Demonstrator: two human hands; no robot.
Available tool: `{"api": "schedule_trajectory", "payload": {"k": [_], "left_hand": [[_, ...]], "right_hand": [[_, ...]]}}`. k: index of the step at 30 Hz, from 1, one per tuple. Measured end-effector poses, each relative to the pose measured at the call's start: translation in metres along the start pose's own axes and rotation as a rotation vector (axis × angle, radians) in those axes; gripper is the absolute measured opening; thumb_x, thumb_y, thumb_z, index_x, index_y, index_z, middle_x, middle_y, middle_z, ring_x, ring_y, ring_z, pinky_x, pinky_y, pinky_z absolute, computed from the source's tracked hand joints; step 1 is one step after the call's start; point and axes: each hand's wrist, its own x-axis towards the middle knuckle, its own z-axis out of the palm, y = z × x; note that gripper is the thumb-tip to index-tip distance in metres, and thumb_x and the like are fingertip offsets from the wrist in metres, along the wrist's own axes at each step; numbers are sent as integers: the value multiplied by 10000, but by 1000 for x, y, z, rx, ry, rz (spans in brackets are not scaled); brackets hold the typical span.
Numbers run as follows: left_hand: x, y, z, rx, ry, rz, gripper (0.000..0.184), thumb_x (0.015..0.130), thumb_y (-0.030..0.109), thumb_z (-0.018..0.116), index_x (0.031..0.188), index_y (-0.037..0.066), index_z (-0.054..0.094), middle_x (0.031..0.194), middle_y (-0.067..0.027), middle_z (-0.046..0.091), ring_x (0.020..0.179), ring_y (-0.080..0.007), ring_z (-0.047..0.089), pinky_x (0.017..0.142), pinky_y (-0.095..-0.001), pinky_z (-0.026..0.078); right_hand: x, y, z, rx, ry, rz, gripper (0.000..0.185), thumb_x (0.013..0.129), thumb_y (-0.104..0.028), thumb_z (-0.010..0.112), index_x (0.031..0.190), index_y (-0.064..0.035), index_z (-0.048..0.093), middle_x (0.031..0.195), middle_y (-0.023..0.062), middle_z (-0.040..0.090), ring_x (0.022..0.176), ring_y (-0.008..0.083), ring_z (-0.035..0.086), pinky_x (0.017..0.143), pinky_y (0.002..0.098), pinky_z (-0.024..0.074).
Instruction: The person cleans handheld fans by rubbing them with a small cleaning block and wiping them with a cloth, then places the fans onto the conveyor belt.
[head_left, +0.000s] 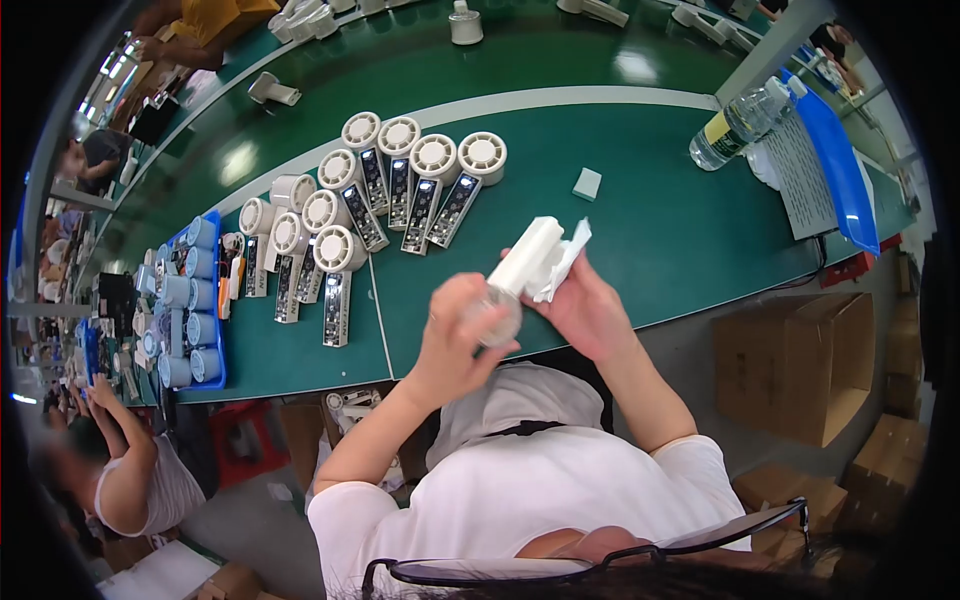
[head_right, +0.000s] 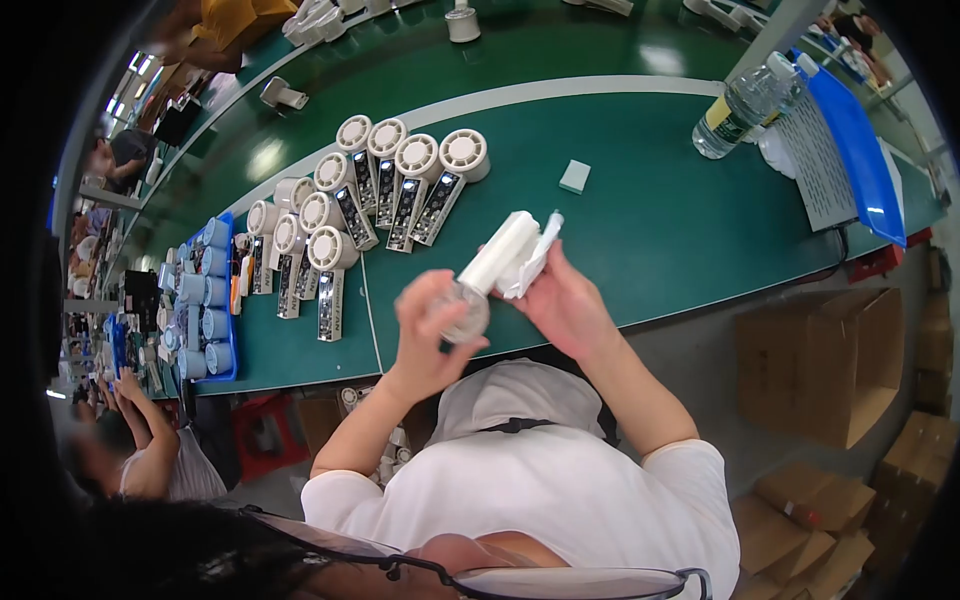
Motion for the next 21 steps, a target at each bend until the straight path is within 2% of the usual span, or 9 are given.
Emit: {"api": "schedule_trajectory", "payload": {"k": [1, 2, 4, 5, 6, 11, 15, 18, 21], "left_hand": [[-2, -2, 7, 79, -40, 154, 434, 800, 175, 720, 1209, 200, 575, 1278, -90, 434, 1240, -346, 434, 1018, -513, 428], [-5, -3, 9, 77, -42, 158, 434, 800, 175, 720, 1209, 200, 575, 1278, -90, 434, 1240, -346, 434, 1018, -513, 428], [-9, 1, 11, 396, -140, 374, 414, 781, 152, 714, 1172, 248, 618, 1260, -32, 442, 1266, -298, 416, 1063, -498, 424], [-10, 3, 11, 438, -156, 355, 413, 776, 144, 706, 1161, 278, 638, 1249, 11, 444, 1267, -258, 421, 1083, -472, 426], [-8, 3, 12, 438, -156, 356, 413, 776, 144, 706, 1161, 278, 638, 1249, 11, 444, 1267, -258, 421, 1083, -472, 426], [-7, 3, 19, 557, -159, 419, 331, 772, 183, 731, 1081, 294, 689, 1189, 34, 458, 1244, -231, 431, 1081, -452, 425], [-2, 7, 17, 611, -164, 458, 348, 785, 182, 699, 1106, 314, 675, 1170, 46, 479, 1215, -222, 449, 1081, -441, 428], [5, 16, 10, 579, -216, 457, 315, 809, 205, 681, 1117, 255, 641, 1210, 45, 487, 1242, -217, 451, 1080, -423, 438], [18, 25, -5, 540, -247, 504, 307, 819, 210, 675, 1123, 237, 638, 1217, 47, 513, 1219, -219, 476, 1058, -422, 448]], "right_hand": [[-1, 2, -2, -37, -57, 21, 539, 1074, -409, 221, 1496, -80, 284, 1468, 211, 424, 1342, 309, 450, 1118, 457, 362], [-3, 5, -4, -36, -55, 16, 539, 1074, -409, 221, 1496, -80, 284, 1468, 211, 424, 1342, 309, 450, 1118, 457, 362], [-9, 10, -6, -190, -120, 58, 575, 1075, -420, 211, 1488, -25, 268, 1455, 186, 441, 1335, 283, 452, 1127, 434, 360], [-15, 10, -5, -178, -129, 97, 563, 1074, -401, 281, 1480, -12, 294, 1429, 157, 470, 1318, 256, 468, 1109, 412, 378], [-19, 12, -11, -178, -130, 97, 563, 1074, -401, 281, 1480, -12, 294, 1429, 157, 470, 1318, 256, 468, 1109, 412, 378], [-21, 12, -25, -292, -94, 219, 456, 1016, -237, 516, 1390, 12, 435, 1313, 99, 546, 1195, 189, 551, 1018, 344, 455], [-17, 13, -16, -364, 2, 175, 437, 974, -218, 557, 1323, 34, 481, 1261, 107, 582, 1117, 187, 595, 974, 337, 489], [-10, 5, -6, -484, 86, 97, 437, 946, -253, 566, 1272, 34, 515, 1164, 147, 650, 1044, 237, 654, 917, 365, 530], [5, -13, -4, -409, 156, -109, 440, 963, -324, 531, 1187, 54, 554, 1042, 196, 684, 976, 249, 674, 849, 343, 556]]}}
